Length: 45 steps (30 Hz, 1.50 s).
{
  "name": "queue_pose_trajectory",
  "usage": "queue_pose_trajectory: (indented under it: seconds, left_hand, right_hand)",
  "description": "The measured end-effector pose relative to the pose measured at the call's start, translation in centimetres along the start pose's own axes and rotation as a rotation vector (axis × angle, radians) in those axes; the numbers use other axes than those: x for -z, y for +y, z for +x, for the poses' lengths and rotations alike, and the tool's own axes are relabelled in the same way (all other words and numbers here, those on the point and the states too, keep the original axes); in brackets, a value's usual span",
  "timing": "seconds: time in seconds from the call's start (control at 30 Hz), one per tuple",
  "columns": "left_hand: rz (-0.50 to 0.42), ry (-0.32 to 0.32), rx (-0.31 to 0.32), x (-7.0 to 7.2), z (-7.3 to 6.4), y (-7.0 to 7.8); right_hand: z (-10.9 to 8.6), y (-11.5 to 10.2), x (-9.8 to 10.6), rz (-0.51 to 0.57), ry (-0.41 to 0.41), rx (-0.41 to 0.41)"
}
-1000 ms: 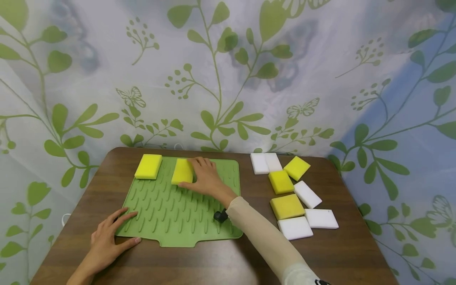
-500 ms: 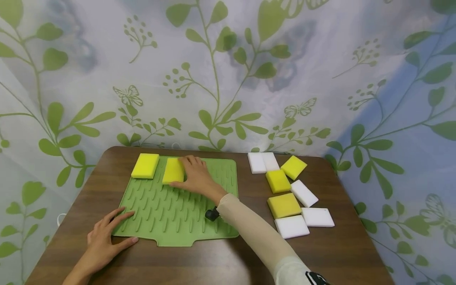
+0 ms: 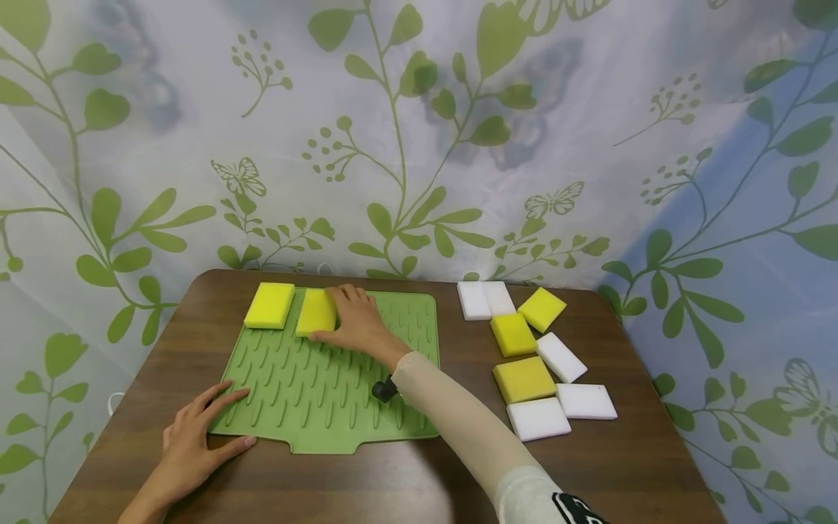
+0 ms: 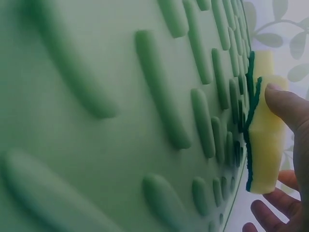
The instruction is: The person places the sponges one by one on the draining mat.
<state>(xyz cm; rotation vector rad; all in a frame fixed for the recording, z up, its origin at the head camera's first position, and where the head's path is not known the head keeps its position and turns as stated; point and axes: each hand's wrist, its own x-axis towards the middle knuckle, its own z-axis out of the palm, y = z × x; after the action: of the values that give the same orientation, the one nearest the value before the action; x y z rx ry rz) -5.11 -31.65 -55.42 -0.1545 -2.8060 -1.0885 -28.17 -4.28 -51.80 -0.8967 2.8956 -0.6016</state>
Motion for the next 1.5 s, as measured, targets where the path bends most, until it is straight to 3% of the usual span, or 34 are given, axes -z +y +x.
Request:
queue_pose_trajectory:
  seconds: [0.57, 1.5]
  left_hand:
    - [-0.006, -0.007, 0.007, -0.6, 0.0, 0.0]
    - [0.014, -0.003, 0.012, -0.2, -0.1, 0.0]
  right_hand:
    - [0.7, -0.5, -0.9, -0.025, -0.021, -0.045]
    - [1.4, -0.8, -1.4, -0.010, -0.032, -0.047]
